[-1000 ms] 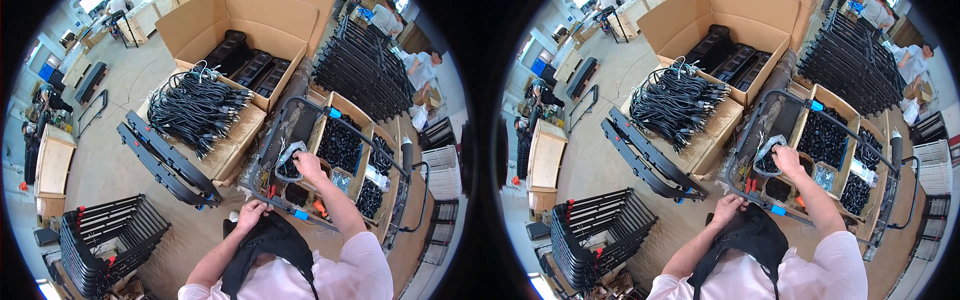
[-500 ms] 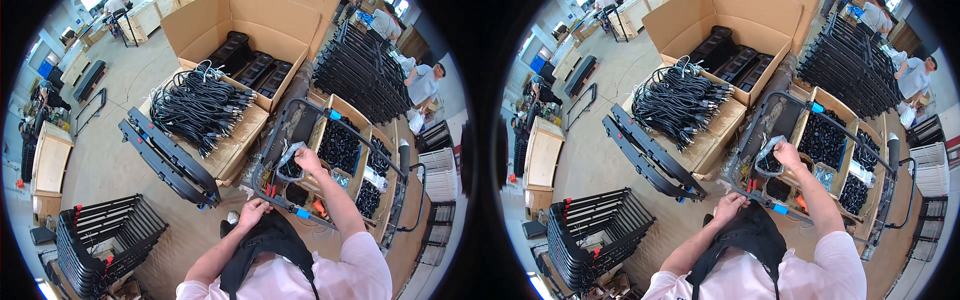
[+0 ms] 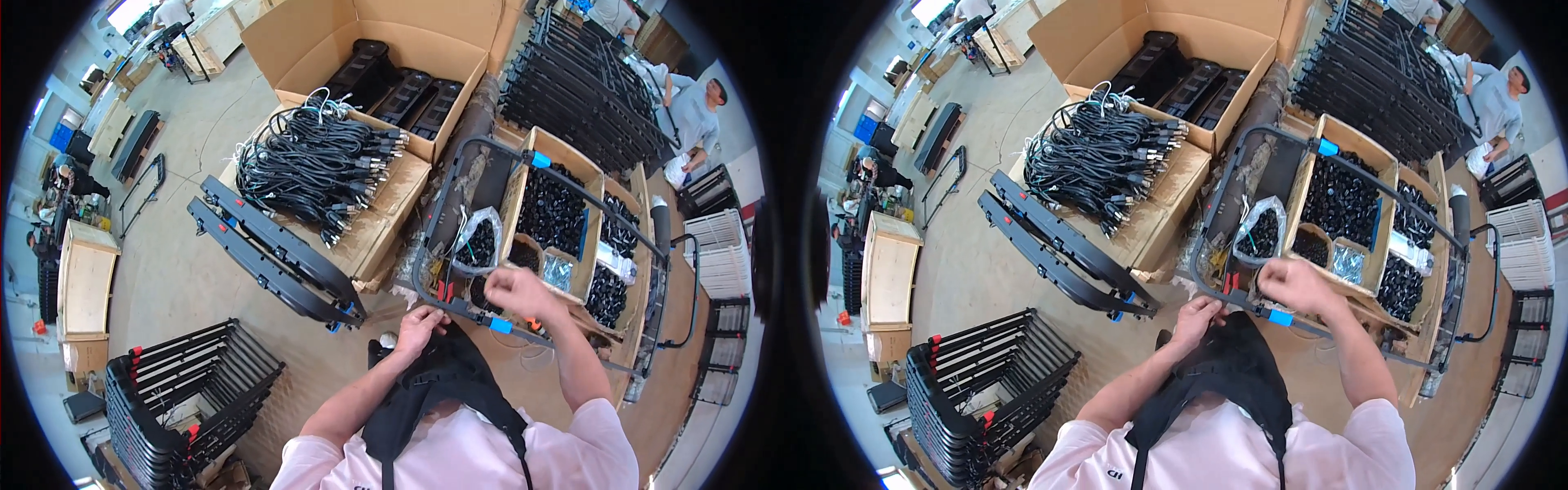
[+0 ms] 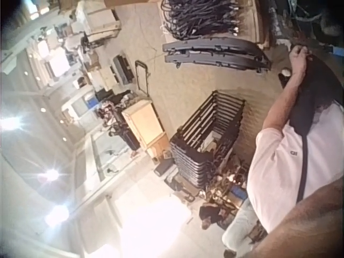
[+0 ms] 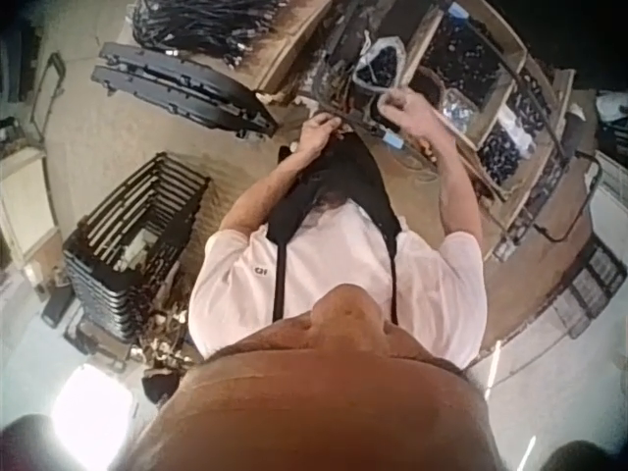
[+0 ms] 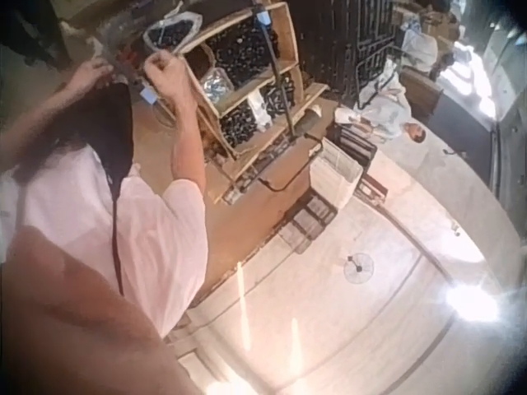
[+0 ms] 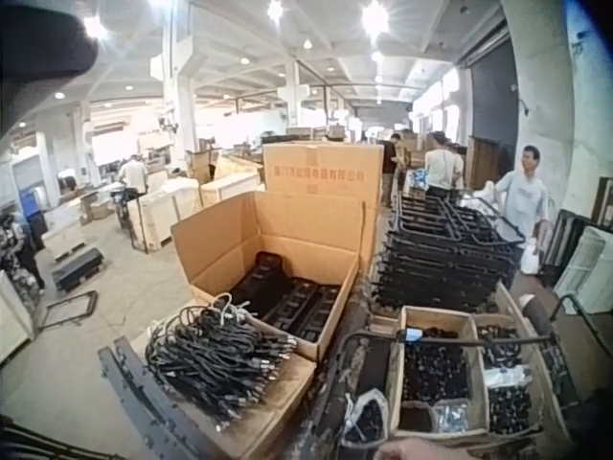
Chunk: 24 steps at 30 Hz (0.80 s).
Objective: The recorder is assembling an electric leaf blower by connecting wiring and using a power screwdriver to join the housing parts.
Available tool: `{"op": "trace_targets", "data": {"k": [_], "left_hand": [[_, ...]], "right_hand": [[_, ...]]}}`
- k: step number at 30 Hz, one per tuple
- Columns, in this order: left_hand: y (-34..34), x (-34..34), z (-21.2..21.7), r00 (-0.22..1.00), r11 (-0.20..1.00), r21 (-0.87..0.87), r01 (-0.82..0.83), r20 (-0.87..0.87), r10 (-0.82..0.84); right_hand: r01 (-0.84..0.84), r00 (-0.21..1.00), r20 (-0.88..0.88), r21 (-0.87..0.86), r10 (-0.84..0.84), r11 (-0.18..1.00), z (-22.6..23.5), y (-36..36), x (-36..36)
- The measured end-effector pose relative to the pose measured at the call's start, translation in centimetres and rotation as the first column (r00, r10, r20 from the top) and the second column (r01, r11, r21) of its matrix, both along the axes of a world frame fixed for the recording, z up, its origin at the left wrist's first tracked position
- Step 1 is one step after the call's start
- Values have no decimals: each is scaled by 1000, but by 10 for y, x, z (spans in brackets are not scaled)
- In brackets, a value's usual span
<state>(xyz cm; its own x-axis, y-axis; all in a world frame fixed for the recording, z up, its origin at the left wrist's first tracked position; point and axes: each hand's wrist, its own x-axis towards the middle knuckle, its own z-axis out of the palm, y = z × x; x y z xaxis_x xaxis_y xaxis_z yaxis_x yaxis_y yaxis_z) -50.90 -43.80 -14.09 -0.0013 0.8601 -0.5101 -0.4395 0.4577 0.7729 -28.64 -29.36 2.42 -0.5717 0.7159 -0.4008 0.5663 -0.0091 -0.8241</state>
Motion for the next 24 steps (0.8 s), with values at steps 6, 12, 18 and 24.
{"op": "trace_targets", "data": {"k": [6, 12, 18, 24], "left_hand": [[0, 11, -19, 1000, 997, -71, -28, -1, 28], [-4, 15, -17, 973, 981, -32, -191, 129, 193], [-8, 4, -35, 978, 993, 14, -115, 177, 111], [-5, 10, -26, 978, 988, -14, -157, 138, 157]], "right_hand": [[-98, 995, 42, 478, 89, 873, -34, -79, -77], [-7, 998, -46, 513, 35, 858, -52, -101, -91], [60, 998, 6, 172, -62, 983, -63, -97, -89], [-15, 999, -41, 61, 17, 998, -62, -94, -81]]}}
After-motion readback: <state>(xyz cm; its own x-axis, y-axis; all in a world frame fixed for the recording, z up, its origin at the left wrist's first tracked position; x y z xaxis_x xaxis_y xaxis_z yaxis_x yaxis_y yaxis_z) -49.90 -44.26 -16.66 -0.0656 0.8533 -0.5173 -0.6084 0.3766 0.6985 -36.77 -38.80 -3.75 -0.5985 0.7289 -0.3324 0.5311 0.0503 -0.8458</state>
